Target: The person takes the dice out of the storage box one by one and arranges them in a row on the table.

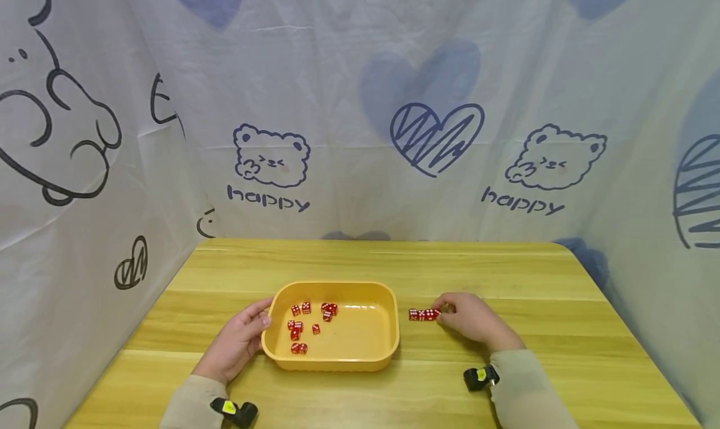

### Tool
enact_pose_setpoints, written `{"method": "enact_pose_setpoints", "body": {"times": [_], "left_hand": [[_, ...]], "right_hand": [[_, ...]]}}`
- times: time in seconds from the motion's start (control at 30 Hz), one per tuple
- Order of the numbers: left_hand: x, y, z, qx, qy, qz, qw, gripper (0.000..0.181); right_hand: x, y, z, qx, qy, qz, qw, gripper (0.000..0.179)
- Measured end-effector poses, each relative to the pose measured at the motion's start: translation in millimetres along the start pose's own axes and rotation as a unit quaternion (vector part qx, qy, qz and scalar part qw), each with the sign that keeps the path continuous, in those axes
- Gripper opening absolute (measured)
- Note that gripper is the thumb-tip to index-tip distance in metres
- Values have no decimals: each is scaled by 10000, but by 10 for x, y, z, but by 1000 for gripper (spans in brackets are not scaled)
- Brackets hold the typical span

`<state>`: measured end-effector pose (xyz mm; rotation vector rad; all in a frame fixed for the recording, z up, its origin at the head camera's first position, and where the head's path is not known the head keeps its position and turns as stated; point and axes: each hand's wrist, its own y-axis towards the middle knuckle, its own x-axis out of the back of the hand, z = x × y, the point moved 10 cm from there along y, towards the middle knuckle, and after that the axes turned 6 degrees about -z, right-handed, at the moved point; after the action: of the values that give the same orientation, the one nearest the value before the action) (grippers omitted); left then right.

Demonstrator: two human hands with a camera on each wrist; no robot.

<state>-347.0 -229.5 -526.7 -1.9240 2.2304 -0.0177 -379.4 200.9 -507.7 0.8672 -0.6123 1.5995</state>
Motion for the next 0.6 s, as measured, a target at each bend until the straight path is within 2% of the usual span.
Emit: {"method": "enact_pose_setpoints", "body": {"times": [0.27, 0.43, 0.6], "left_hand": [[6, -12, 1, -17, 52, 10, 10000, 60], [27, 9, 13, -14, 66, -93, 9999, 58], [14, 31, 18, -87, 89, 3, 9999, 59]], "right_hand": [[-39, -13, -33, -161, 332, 16, 9993, 21], [-33, -14, -60, -208, 483, 22, 9986, 23], [11, -26, -41, -182, 552, -43, 9983, 27]]}}
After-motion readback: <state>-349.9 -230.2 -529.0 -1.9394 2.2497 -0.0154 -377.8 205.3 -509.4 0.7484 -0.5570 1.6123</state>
